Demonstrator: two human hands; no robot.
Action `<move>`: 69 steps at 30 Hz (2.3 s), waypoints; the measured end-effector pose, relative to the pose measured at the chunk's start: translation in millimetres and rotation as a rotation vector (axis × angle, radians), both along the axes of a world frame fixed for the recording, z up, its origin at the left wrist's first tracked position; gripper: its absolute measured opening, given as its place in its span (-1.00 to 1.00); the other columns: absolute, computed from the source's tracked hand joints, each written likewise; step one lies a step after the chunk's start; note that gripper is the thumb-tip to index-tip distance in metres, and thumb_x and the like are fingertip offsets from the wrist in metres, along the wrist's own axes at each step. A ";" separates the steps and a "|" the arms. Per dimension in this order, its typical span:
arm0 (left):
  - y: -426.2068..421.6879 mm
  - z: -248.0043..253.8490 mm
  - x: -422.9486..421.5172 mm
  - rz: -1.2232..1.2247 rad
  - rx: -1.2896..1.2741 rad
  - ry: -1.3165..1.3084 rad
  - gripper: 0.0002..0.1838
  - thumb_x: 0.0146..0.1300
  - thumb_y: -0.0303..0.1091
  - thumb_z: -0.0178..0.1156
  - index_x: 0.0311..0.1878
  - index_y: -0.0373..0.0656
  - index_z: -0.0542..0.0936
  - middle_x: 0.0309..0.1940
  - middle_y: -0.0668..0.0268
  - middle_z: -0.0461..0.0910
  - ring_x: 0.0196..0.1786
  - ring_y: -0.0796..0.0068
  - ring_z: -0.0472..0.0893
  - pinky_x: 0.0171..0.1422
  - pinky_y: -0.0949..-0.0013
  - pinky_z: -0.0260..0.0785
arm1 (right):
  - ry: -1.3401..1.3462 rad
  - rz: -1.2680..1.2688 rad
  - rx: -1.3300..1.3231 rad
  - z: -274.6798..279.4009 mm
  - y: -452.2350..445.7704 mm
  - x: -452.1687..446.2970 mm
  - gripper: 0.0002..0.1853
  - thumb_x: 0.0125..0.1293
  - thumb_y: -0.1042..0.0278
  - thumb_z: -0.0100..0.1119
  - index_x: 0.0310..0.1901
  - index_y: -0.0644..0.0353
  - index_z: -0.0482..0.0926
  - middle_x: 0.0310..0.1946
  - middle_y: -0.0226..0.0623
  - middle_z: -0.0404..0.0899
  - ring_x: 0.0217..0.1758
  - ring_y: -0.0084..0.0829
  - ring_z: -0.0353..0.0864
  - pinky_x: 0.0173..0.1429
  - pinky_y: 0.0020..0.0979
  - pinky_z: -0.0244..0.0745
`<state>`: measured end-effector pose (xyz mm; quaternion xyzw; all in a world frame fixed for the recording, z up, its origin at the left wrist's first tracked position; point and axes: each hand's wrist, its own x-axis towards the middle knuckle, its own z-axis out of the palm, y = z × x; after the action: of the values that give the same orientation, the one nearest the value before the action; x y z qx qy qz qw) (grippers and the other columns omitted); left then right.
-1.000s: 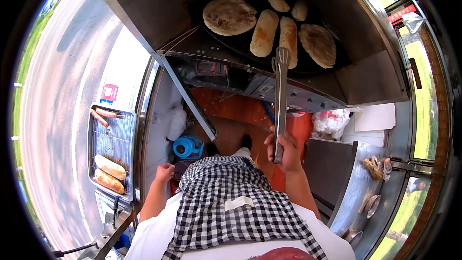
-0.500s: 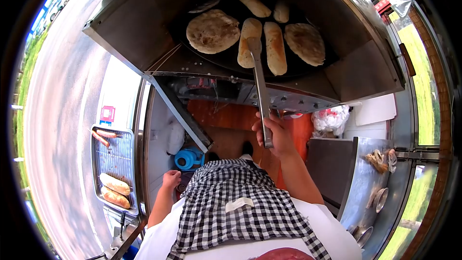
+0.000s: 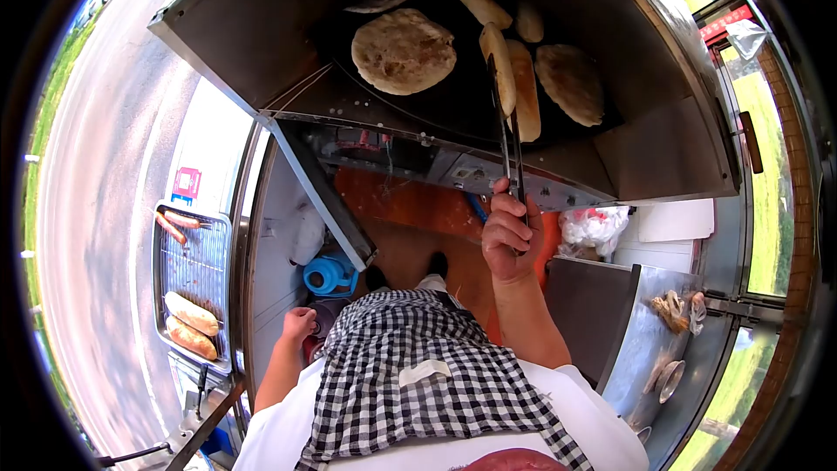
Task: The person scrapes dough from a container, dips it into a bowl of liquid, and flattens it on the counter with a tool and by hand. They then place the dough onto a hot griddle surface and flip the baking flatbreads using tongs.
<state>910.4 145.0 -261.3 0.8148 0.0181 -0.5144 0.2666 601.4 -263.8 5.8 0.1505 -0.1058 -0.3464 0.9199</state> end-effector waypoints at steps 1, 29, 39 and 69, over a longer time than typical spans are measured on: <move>-5.1 9.9 -4.1 0.003 0.010 -0.001 -0.70 0.29 -0.30 0.37 -0.03 -0.31 0.70 -0.36 0.27 0.69 -0.42 0.51 0.64 -0.40 0.43 0.51 | -0.013 -0.004 0.002 -2.4 -0.1 -0.2 -0.50 0.59 0.26 -0.09 0.32 0.56 0.25 -0.17 -0.09 0.51 -0.45 -0.49 0.48 -0.51 -0.54 0.42; -28.4 18.3 13.2 -0.081 -0.046 0.010 -0.73 0.29 -0.33 0.37 -0.04 -0.30 0.69 -0.43 0.32 0.64 -0.45 0.48 0.62 -0.45 0.44 0.45 | 1.227 -0.101 -0.505 -20.0 43.1 -5.4 -0.66 0.54 0.27 -0.02 0.22 0.27 0.45 -0.33 -0.17 0.62 -0.55 -0.40 0.55 -0.54 -0.38 0.42; -43.6 13.4 14.1 -0.075 -0.108 0.029 -0.77 0.33 -0.34 0.33 -0.07 -0.31 0.69 -0.43 0.27 0.64 -0.46 0.49 0.60 -0.43 0.44 0.46 | 1.295 -0.017 -0.502 -4.9 38.8 -15.1 -0.64 0.53 0.22 -0.02 0.20 0.26 0.43 -0.31 -0.17 0.61 -0.52 -0.42 0.55 -0.51 -0.39 0.44; -24.9 9.1 -34.2 0.083 -0.096 0.012 -0.82 0.34 -0.37 0.31 -0.14 -0.31 0.68 -0.46 0.39 0.61 -0.51 0.57 0.59 -0.48 0.48 0.44 | 1.513 0.200 -0.637 35.5 12.2 -127.7 -0.62 0.52 0.17 0.11 0.15 0.31 0.51 -0.23 -0.16 0.68 -0.41 -0.42 0.70 -0.33 -0.39 0.64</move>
<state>876.2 120.1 -252.2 0.7965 0.0286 -0.5083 0.3262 473.7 -251.7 41.4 -0.3826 0.4628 -0.2239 0.7676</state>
